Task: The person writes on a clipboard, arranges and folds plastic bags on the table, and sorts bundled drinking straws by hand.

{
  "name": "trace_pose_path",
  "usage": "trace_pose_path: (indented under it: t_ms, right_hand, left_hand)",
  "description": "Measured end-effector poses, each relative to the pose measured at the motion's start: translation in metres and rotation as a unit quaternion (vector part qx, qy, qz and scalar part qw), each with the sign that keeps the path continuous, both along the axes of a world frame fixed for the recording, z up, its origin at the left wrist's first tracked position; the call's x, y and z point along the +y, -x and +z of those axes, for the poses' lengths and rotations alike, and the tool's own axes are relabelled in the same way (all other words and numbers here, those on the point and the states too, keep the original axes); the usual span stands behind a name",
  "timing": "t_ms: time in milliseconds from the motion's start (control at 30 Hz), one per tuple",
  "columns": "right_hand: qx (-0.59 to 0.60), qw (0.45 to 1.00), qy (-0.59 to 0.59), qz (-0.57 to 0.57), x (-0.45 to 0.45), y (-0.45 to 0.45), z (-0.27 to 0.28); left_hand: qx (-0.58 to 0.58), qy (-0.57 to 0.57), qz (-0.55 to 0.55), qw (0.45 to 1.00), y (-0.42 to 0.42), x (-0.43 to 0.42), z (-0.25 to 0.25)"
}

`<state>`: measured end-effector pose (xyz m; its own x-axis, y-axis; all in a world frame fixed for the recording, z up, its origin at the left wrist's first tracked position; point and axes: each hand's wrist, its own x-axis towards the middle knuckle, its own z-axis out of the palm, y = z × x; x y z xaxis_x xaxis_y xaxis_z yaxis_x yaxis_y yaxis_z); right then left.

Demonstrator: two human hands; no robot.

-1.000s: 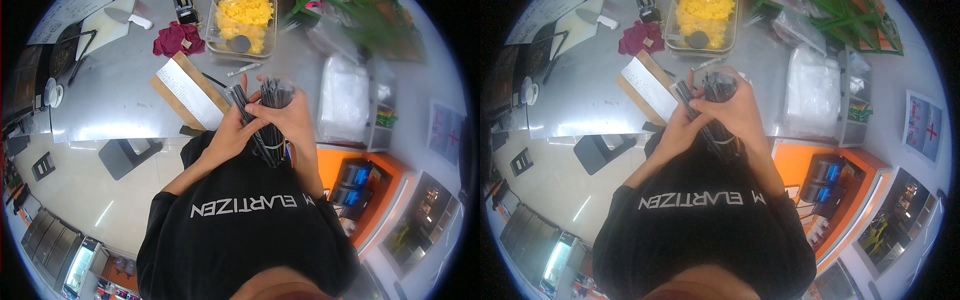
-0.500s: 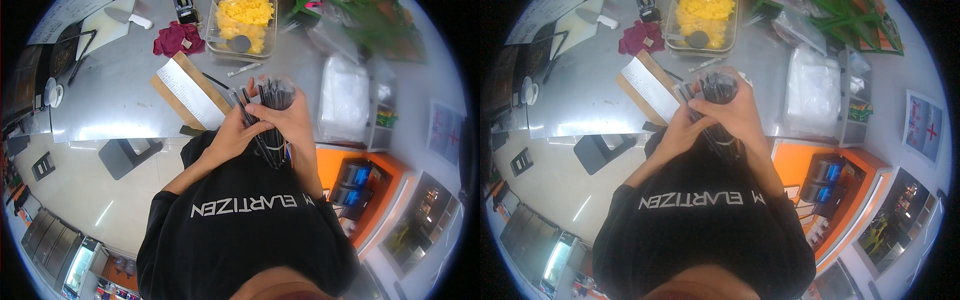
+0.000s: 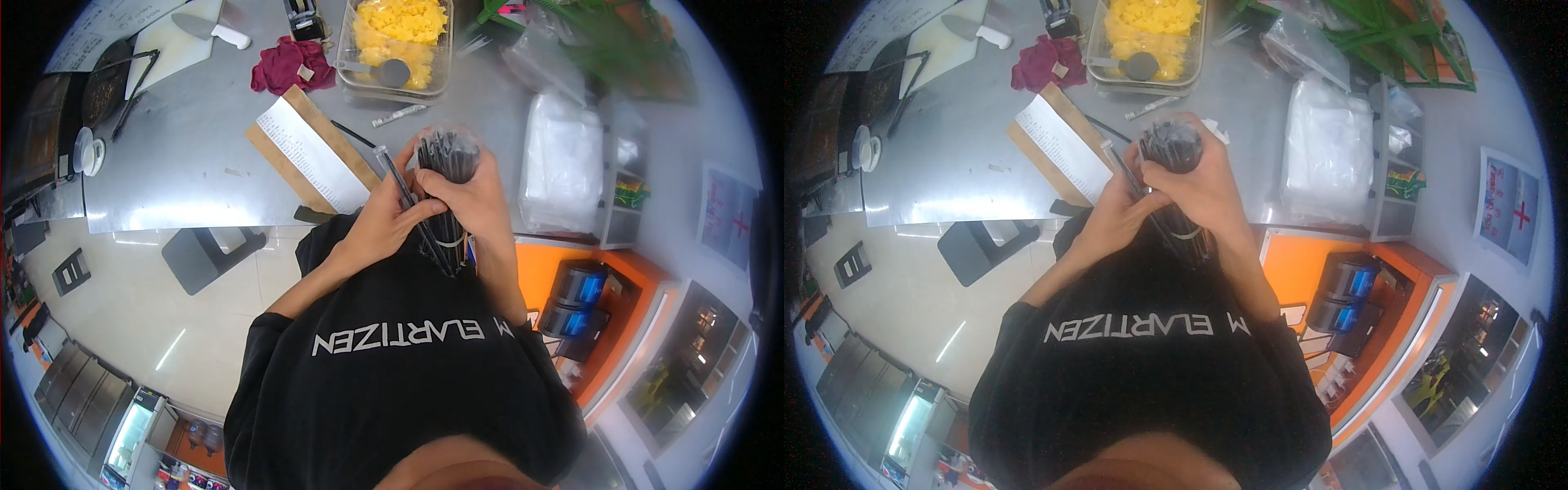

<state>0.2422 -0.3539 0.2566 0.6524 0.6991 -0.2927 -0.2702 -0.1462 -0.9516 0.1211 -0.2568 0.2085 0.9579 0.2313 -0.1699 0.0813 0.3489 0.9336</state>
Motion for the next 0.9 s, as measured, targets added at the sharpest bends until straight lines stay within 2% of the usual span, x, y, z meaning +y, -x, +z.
trace_pose_path:
  t_ms: [200, 500, 600, 667, 733, 833, 900]
  right_hand:
    - [-0.021, 1.000, 0.018, 0.007, 0.001, 0.000, 0.000]
    - [-0.066, 0.995, 0.048, 0.051, 0.002, -0.003, 0.009]
    - [-0.052, 0.998, 0.013, 0.034, 0.001, -0.002, 0.003]
    - [-0.036, 0.999, -0.008, 0.001, 0.003, -0.003, 0.001]
    - [-0.015, 0.999, -0.008, -0.045, 0.006, -0.004, 0.001]
    - [-0.037, 0.997, 0.008, -0.067, 0.002, -0.014, -0.016]
    - [-0.025, 0.997, -0.004, -0.080, 0.000, -0.016, -0.018]
  left_hand:
    - [-0.047, -0.059, 0.028, 0.997, -0.002, -0.003, -0.001]
    - [-0.068, -0.141, 0.006, 0.988, -0.007, -0.002, 0.005]
    - [-0.018, 0.061, 0.017, 0.998, -0.007, -0.003, 0.013]
    - [-0.038, -0.054, -0.065, 0.996, -0.010, -0.006, 0.000]
    - [-0.009, -0.124, -0.118, 0.985, -0.007, -0.011, -0.002]
    - [0.125, 0.041, -0.224, 0.966, -0.012, -0.009, 0.001]
    - [0.097, 0.033, -0.193, 0.976, -0.015, -0.012, -0.007]
